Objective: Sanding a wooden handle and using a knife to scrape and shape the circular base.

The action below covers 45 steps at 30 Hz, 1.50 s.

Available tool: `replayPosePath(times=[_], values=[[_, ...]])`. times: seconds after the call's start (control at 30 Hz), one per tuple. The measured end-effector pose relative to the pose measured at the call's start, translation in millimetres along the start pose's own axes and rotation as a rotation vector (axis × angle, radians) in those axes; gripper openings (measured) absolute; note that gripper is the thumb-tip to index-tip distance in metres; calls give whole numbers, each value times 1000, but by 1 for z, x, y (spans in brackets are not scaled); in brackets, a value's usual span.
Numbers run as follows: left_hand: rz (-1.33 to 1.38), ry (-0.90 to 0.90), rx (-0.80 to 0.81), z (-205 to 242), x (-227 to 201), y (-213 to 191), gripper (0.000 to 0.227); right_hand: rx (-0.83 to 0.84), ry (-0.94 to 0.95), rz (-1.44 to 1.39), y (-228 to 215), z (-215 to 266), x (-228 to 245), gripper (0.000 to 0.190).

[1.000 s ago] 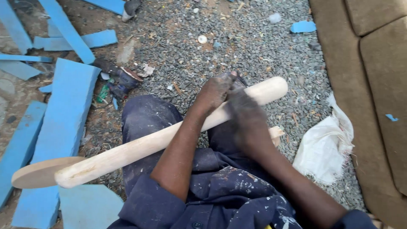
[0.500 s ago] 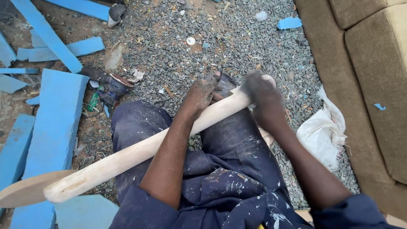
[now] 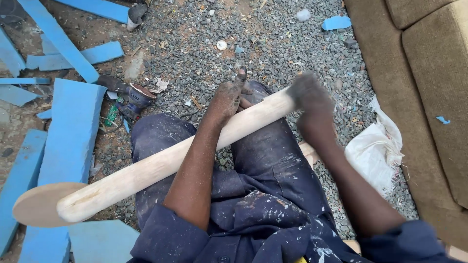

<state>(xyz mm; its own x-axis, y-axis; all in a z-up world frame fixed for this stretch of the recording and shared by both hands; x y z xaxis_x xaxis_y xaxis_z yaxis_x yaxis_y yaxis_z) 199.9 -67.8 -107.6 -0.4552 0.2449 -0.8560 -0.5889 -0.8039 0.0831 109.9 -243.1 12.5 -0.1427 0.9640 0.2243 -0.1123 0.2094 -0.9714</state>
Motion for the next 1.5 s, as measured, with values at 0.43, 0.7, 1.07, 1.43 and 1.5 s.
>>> replayPosePath(times=[0.43,0.7,1.07,1.43,1.5], values=[[-153,85,-197,78,-32,-32,48,-40,-37,-151,-7,1,-60,72],[-1328,130,-249,143,-39,0,75,-26,-131,-99,28,-9,-3,66],[-1033,156,27,100,-52,35,40,11,65,18,18,-35,-87,38],[-787,-129,133,80,-35,0,51,-40,60,411,63,-63,-107,32],[-756,-155,93,76,-26,-7,52,-86,170,185,53,-55,-141,39]])
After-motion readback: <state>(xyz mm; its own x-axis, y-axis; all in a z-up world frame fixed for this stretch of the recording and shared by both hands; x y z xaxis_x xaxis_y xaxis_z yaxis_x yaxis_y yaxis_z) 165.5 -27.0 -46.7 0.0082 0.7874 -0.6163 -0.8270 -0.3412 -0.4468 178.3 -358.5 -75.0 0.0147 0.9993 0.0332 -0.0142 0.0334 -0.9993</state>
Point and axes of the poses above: each hand's wrist, its own z-axis away from the middle knuckle, its own y-axis out of the palm, x = y × z, the point moved 10 cm from there along -z, towards the middle knuckle, and after that the axes turned 15 degrees about x, right-handed, at the moved point
